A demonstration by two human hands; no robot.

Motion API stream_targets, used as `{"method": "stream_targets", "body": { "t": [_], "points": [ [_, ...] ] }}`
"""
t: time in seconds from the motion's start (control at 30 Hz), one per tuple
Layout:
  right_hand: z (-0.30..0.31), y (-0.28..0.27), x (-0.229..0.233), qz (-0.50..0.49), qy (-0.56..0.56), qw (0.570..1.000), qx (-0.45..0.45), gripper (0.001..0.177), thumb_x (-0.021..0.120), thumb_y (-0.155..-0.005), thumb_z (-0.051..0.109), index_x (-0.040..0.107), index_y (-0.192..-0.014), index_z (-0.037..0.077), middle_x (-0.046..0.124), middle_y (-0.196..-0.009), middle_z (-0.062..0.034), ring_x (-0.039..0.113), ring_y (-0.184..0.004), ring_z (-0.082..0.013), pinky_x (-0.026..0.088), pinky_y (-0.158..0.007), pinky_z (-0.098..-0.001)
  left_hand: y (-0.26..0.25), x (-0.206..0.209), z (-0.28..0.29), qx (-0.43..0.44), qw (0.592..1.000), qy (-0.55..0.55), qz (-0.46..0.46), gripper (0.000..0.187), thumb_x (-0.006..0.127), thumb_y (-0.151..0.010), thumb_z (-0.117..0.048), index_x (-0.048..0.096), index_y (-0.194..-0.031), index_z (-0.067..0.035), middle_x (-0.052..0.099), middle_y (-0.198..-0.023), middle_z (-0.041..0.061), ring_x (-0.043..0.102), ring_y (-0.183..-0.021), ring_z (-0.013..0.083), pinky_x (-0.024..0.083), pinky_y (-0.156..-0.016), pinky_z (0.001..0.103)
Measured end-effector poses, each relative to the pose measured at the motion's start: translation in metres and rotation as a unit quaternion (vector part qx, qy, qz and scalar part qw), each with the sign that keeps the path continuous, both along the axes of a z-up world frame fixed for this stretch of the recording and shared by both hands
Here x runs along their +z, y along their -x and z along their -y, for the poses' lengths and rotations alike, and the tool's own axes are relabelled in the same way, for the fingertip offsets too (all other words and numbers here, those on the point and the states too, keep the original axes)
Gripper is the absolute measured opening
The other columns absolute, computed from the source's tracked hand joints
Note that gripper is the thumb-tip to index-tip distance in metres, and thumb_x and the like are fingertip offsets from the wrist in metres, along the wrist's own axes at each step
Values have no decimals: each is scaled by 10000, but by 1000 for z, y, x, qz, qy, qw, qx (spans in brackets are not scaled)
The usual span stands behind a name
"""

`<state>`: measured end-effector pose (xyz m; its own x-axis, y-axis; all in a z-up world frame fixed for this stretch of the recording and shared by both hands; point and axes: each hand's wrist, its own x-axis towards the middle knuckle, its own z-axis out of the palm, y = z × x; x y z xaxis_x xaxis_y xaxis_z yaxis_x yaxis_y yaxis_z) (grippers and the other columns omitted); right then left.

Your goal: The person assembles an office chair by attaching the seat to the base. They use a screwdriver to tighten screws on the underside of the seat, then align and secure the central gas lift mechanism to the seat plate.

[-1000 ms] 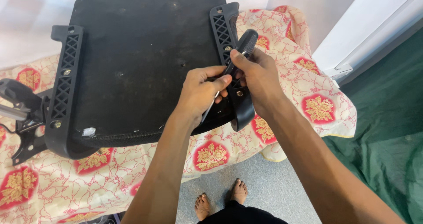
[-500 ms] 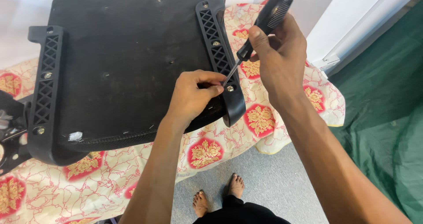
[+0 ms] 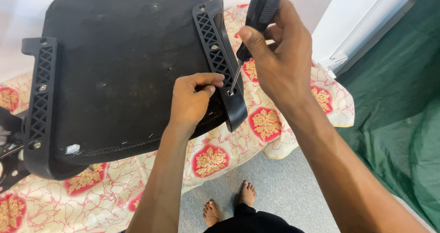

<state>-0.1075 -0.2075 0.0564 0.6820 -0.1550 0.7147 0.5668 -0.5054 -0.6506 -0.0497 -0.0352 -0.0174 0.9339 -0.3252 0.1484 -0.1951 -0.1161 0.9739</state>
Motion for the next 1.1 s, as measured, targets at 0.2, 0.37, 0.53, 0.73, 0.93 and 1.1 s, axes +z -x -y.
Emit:
{"method": "stream_targets", "body": {
  "t": [0.2, 0.37, 0.53, 0.73, 0.93, 1.1],
  "points": [
    [-6, 0, 5, -16, 1, 1000, -16, 374, 720, -1070, 79, 520, -1365, -35, 686, -1144, -95, 752, -962, -156, 641, -761, -289, -2, -4, 2, -37, 999, 13, 1, 252, 711, -813, 33, 789, -1050, -2, 792, -919, 74, 719, -831, 110, 557, -797, 248],
    [-8, -1, 10, -22, -7, 1000, -19, 379, 713, -1039, 67, 518, -1348, -33, 690, -1155, -95, 760, -945, -164, 638, -741, -289, 5, -5, 9, -22, 998, -34, 57, 255, 802, -770, -62, 803, -1025, -49, 791, -910, 45, 707, -774, 115, 545, -746, 256],
    [-10, -3, 11, -38, -4, 999, -30, 347, 715, -1000, 65, 558, -1300, -11, 707, -1130, -97, 749, -905, -176, 665, -710, -287, 14, -5, 17, 48, 991, -64, 107, 213, 835, -751, -105, 812, -959, -71, 752, -849, 50, 686, -692, 145, 528, -677, 281],
    [-11, -4, 16, -52, 8, 998, -30, 320, 735, -990, 98, 576, -1248, -5, 715, -1124, -93, 774, -953, -176, 655, -729, -293, 17, -5, 22, 64, 989, -56, 122, 166, 810, -789, -110, 811, -952, -78, 728, -816, 54, 683, -667, 151, 519, -655, 291],
    [-14, -1, 21, -88, 22, 994, -53, 396, 783, -920, 131, 590, -1242, 6, 748, -1047, -90, 768, -880, -182, 630, -713, -289, 13, -13, 24, 53, 988, -49, 134, 154, 806, -774, -76, 808, -927, -57, 729, -830, 55, 676, -681, 152, 516, -665, 285],
    [-6, 1, 22, -74, -55, 996, -17, 398, 760, -946, 112, 572, -1269, -28, 714, -1115, -104, 743, -907, -144, 657, -716, -268, 1, -21, 10, 16, 993, 68, 91, 203, 752, -830, -3, 790, -1029, -20, 710, -899, 30, 637, -775, 94, 500, -729, 238]
  ]
}}
